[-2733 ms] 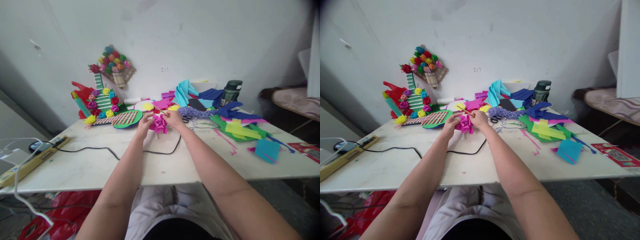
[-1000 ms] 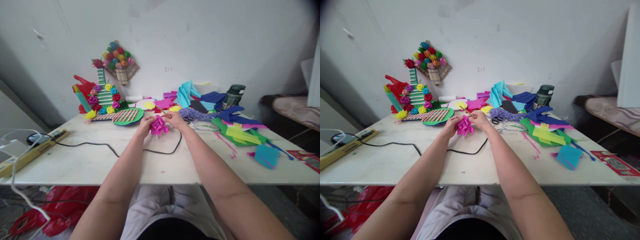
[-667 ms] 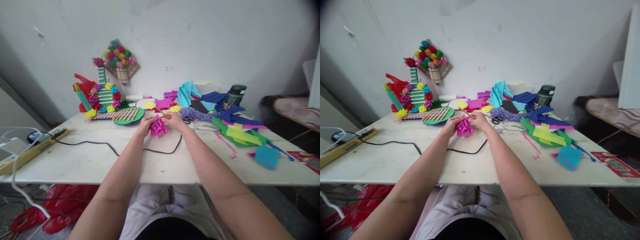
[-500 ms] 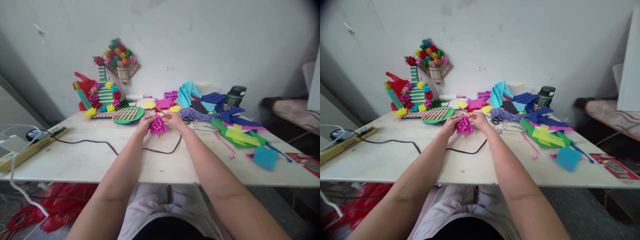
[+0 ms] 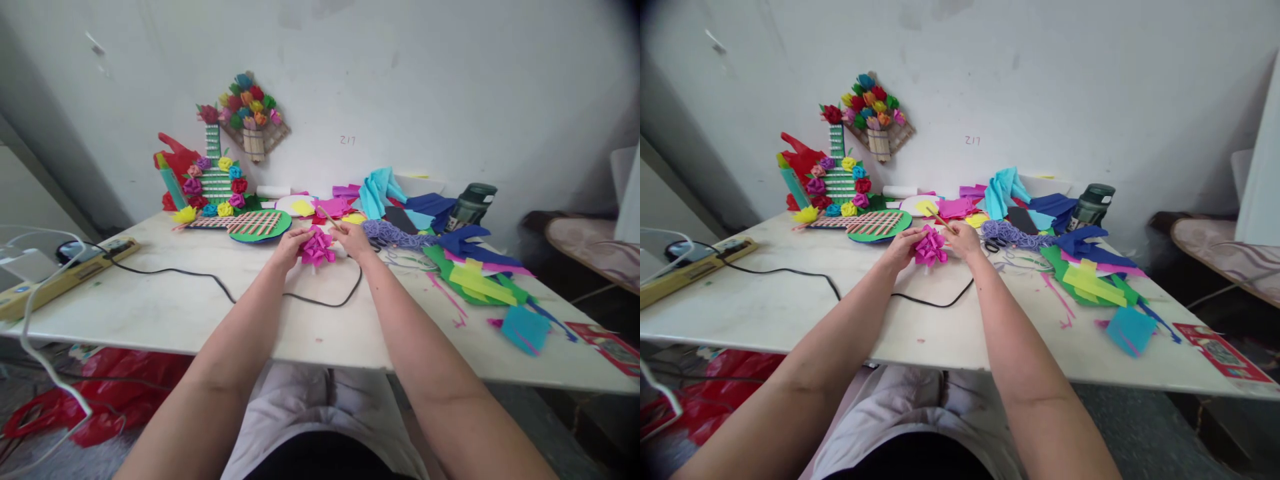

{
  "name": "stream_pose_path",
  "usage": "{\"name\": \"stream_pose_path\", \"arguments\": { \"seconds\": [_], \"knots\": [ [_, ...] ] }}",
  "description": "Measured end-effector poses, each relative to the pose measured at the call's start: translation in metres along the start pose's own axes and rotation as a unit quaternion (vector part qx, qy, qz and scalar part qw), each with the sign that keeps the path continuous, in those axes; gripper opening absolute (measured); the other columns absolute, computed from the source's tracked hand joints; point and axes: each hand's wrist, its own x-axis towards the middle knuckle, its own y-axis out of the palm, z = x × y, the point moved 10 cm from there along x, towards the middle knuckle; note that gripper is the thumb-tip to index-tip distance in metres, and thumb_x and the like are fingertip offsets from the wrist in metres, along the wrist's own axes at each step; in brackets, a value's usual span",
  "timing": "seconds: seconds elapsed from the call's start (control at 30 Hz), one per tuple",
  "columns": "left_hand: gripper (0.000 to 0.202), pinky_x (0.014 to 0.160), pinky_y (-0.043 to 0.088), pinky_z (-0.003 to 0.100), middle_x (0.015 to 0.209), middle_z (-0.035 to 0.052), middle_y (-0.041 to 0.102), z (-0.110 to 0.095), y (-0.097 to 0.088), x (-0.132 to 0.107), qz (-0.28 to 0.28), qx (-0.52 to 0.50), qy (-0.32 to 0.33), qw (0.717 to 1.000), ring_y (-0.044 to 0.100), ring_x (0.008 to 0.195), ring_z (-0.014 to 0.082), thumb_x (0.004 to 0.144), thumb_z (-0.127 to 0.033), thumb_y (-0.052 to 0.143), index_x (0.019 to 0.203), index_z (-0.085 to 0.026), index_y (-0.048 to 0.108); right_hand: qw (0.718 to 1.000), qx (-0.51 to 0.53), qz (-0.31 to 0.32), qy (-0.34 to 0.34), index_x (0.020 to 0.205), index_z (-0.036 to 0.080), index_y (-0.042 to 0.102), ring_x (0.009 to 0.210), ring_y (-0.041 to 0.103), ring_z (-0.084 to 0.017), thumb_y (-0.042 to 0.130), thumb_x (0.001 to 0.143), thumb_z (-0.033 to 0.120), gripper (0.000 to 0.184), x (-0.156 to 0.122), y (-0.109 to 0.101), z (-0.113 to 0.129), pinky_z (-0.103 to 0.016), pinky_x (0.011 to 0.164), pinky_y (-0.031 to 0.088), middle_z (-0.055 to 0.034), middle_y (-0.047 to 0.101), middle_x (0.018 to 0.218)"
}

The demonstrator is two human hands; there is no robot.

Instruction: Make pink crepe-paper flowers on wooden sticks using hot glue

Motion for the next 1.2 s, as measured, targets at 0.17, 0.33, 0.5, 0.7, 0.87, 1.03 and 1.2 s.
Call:
{"name": "stream_pose_path", "arguments": {
  "seconds": [0.17,0.33,0.5,0.7,0.87,1.03,1.2],
  "knots": [
    [0.024,0.042,0.029,0.021,0.051,-0.0012,0.053,0.003,-0.005,0.002,-0.008,0.003,-0.004,1.0,0.045,0.044,0.0078,0.054,-0.03,0.078,0.064,-0.013,0.063,0.99,-0.098,-0.104,-0.012,0.084,0.016,0.068,0.088,0.057,-0.02,0.031,0.09,0.037,0.043,-0.003,-0.036,0.012,-0.031,0.08,0.04,-0.0087,0.064,0.089],
    [0.022,0.044,0.032,0.021,0.053,0.0002,0.056,0.004,-0.009,0.003,-0.019,0.003,-0.002,1.0,0.047,0.046,0.0084,0.053,-0.027,0.077,0.064,-0.012,0.064,0.947,-0.296,-0.115,-0.042,0.091,0.015,0.068,0.099,0.055,-0.026,0.034,0.092,0.041,0.043,-0.01,-0.046,0.035,-0.033,0.08,0.039,-0.0158,0.062,0.098],
    [0.022,0.046,0.033,0.022,0.052,-0.0004,0.054,-0.001,-0.011,0.002,-0.024,0.006,0.013,1.0,0.047,0.047,0.0083,0.052,-0.027,0.077,0.06,-0.012,0.063,0.936,-0.343,-0.079,-0.004,0.101,0.016,0.068,0.084,0.06,-0.025,0.036,0.091,0.05,0.048,-0.011,-0.045,0.03,-0.033,0.071,0.039,-0.0158,0.064,0.086],
    [0.023,0.042,0.026,0.022,0.048,-0.0017,0.05,0.002,-0.019,0.004,-0.047,0.028,0.009,0.998,0.042,0.043,0.0072,0.053,-0.031,0.077,0.058,-0.013,0.063,0.939,-0.325,-0.108,-0.023,0.107,0.016,0.067,0.084,0.061,-0.025,0.038,0.091,0.047,0.046,-0.009,-0.048,0.033,-0.033,0.07,0.04,-0.0185,0.059,0.103],
    [0.024,0.042,0.028,0.022,0.048,-0.0011,0.05,0.003,-0.022,0.005,-0.053,0.041,0.004,0.998,0.043,0.043,0.008,0.053,-0.031,0.076,0.059,-0.013,0.063,0.943,-0.322,-0.082,0.022,0.103,0.016,0.068,0.083,0.061,-0.026,0.039,0.092,0.045,0.042,-0.005,-0.044,0.017,-0.033,0.071,0.039,-0.0157,0.065,0.085],
    [0.022,0.042,0.029,0.021,0.048,-0.0008,0.051,-0.002,-0.02,0.003,-0.052,0.025,0.016,0.998,0.043,0.044,0.008,0.052,-0.029,0.077,0.056,-0.013,0.062,0.956,-0.288,-0.044,-0.009,0.105,0.021,0.064,0.089,0.06,-0.023,0.037,0.091,0.033,0.033,-0.004,-0.032,0.014,-0.032,0.071,0.042,-0.0113,0.065,0.103],
    [0.023,0.044,0.03,0.021,0.047,-0.0015,0.049,-0.001,-0.018,0.005,-0.035,0.01,0.026,0.999,0.042,0.044,0.0067,0.052,-0.028,0.077,0.053,-0.013,0.059,0.97,-0.212,0.048,-0.112,0.131,0.018,0.047,0.098,0.056,-0.021,0.039,0.079,0.011,0.052,-0.007,-0.004,0.026,-0.034,0.08,0.046,-0.0121,0.053,0.122]
  ]
}}
